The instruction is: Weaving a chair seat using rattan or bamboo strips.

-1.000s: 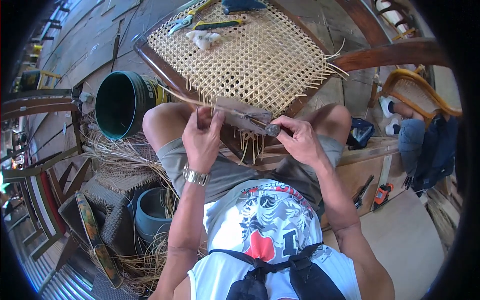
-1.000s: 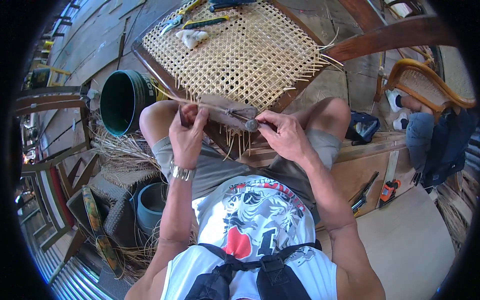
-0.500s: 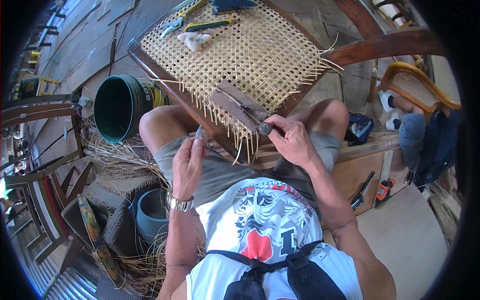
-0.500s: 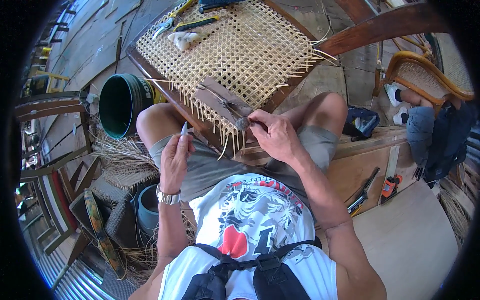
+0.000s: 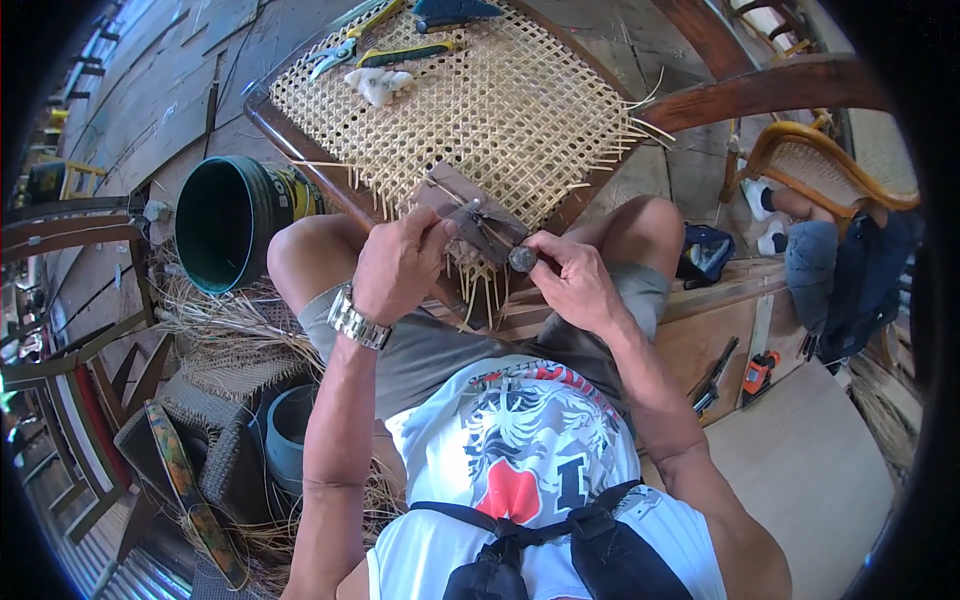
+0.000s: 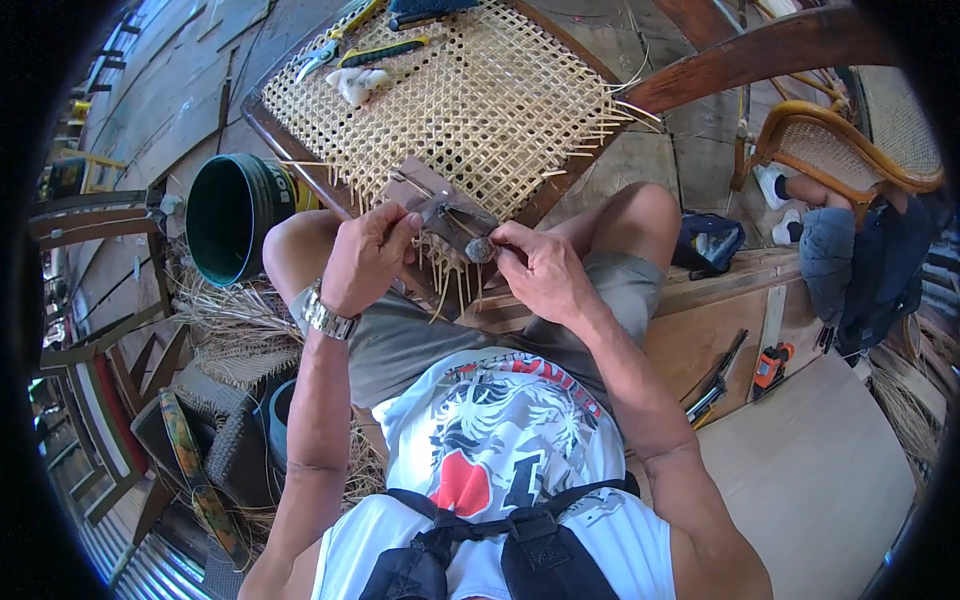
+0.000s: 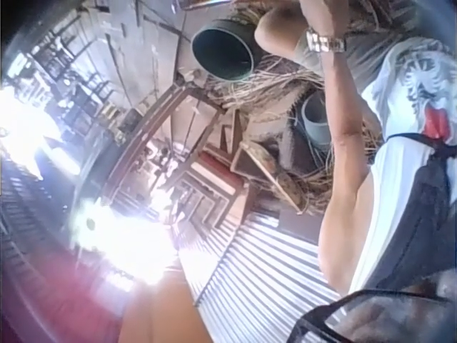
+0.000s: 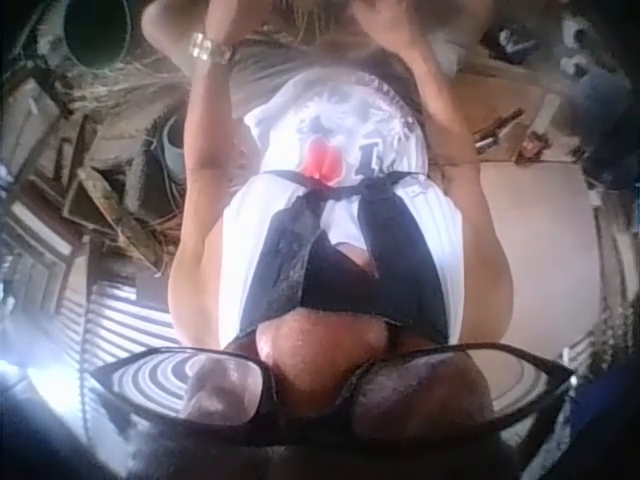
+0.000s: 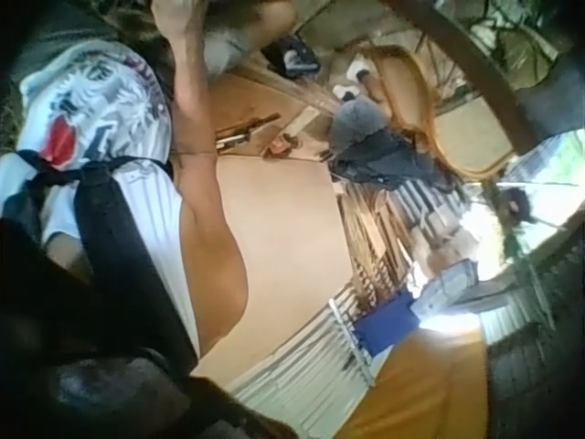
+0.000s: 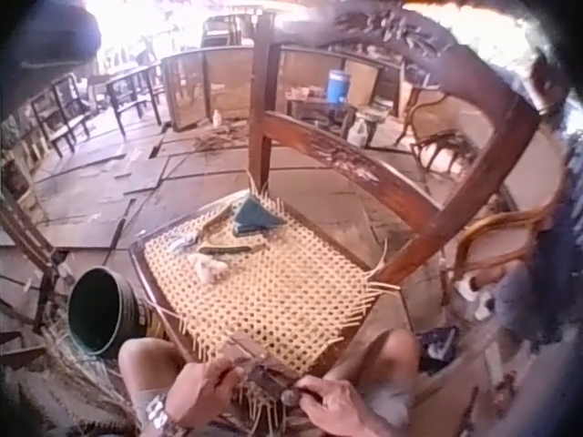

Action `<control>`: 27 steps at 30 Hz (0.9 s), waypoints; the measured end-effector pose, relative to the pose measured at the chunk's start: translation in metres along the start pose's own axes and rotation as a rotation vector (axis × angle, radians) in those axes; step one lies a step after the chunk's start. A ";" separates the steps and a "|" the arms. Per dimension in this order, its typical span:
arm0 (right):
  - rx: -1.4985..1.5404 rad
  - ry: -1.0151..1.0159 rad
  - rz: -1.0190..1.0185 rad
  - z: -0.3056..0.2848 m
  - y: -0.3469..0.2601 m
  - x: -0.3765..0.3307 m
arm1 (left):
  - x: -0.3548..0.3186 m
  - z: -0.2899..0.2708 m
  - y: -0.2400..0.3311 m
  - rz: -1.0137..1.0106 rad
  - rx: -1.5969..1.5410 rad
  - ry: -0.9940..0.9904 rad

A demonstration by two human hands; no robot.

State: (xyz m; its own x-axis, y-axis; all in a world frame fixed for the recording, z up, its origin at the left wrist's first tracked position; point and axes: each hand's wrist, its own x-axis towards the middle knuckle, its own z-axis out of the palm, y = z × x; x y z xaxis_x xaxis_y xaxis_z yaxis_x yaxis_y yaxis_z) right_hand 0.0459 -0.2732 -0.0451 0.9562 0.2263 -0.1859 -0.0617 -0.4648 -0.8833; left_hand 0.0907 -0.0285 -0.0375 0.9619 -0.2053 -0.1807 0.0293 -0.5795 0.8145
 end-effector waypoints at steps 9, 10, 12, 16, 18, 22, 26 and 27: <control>0.036 -0.008 -0.005 -0.002 -0.002 -0.003 | -0.001 0.005 -0.001 -0.082 0.073 -0.012; 0.038 -0.007 -0.004 -0.001 -0.003 -0.003 | -0.001 0.005 -0.002 -0.091 0.055 -0.015; 0.046 -0.011 0.030 0.000 -0.004 -0.005 | 0.000 0.005 -0.004 -0.102 0.034 -0.014; 0.046 0.086 -0.020 0.001 -0.005 -0.008 | 0.000 0.003 0.000 -0.145 0.026 0.026; 0.015 0.101 -0.056 -0.001 -0.005 -0.009 | -0.001 0.001 0.004 -0.159 0.020 0.051; 0.021 0.081 0.028 0.000 0.000 -0.009 | 0.000 -0.004 0.006 0.029 0.196 0.148; 0.043 0.096 0.037 0.003 0.007 -0.009 | 0.006 -0.006 -0.001 0.225 0.016 0.045; 0.030 0.091 0.037 0.004 0.008 -0.010 | 0.007 -0.005 -0.003 0.235 0.021 0.035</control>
State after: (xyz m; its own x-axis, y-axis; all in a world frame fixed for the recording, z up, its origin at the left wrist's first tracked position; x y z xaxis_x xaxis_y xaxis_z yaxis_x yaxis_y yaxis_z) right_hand 0.0350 -0.2758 -0.0522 0.9751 0.1303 -0.1796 -0.1043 -0.4453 -0.8893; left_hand 0.0991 -0.0243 -0.0381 0.9505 -0.3092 0.0316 -0.2015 -0.5357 0.8200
